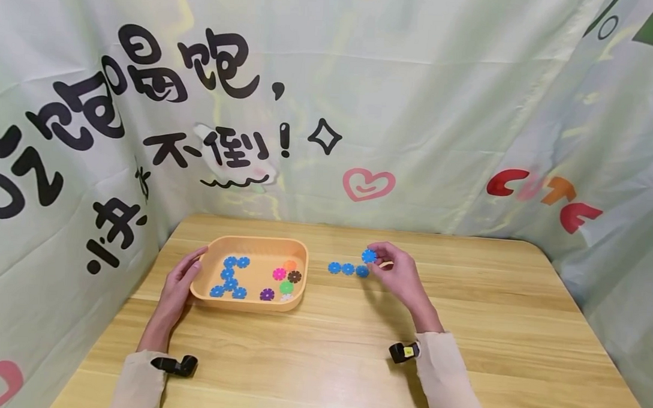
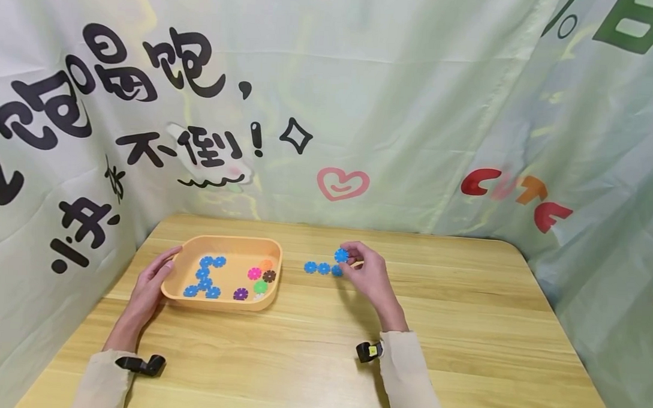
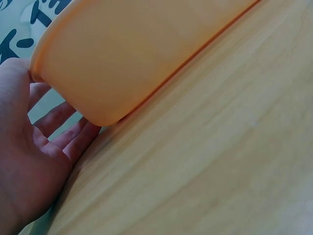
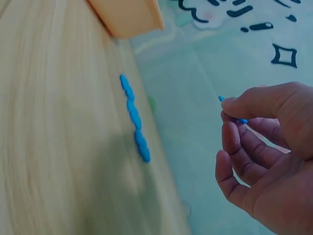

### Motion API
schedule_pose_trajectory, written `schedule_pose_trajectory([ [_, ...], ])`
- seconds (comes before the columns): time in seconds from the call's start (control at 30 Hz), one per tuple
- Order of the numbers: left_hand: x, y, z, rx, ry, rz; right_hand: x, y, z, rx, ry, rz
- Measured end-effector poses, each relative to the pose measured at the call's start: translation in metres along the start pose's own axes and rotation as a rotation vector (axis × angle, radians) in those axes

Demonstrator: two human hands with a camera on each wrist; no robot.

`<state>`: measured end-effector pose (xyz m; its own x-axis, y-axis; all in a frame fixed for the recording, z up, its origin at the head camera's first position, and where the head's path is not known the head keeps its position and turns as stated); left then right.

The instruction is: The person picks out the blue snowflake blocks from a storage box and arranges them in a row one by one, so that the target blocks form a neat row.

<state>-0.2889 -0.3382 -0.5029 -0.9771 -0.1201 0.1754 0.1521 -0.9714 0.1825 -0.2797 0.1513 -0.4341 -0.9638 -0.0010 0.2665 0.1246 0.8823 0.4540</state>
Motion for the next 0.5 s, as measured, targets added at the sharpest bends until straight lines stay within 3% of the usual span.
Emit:
schedule_pose_trajectory([
  [0.5, 0.002, 0.001, -0.002, 0.022, -0.021, 0.002, 0.001, 0.007, 0.039, -0.058, -0.120, -0.018],
])
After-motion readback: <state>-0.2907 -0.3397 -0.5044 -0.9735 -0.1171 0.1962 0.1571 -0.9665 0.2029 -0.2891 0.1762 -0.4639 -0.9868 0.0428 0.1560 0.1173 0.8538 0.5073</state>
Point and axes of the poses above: each hand's wrist, its own x-axis towards the middle knuckle, its own y-axis out of the back of the hand, z = x × y, the point moved 7 cm from there along x, towards the middle knuckle, and after that the axes turned 4 degrees about z, right-handed, at the moved point
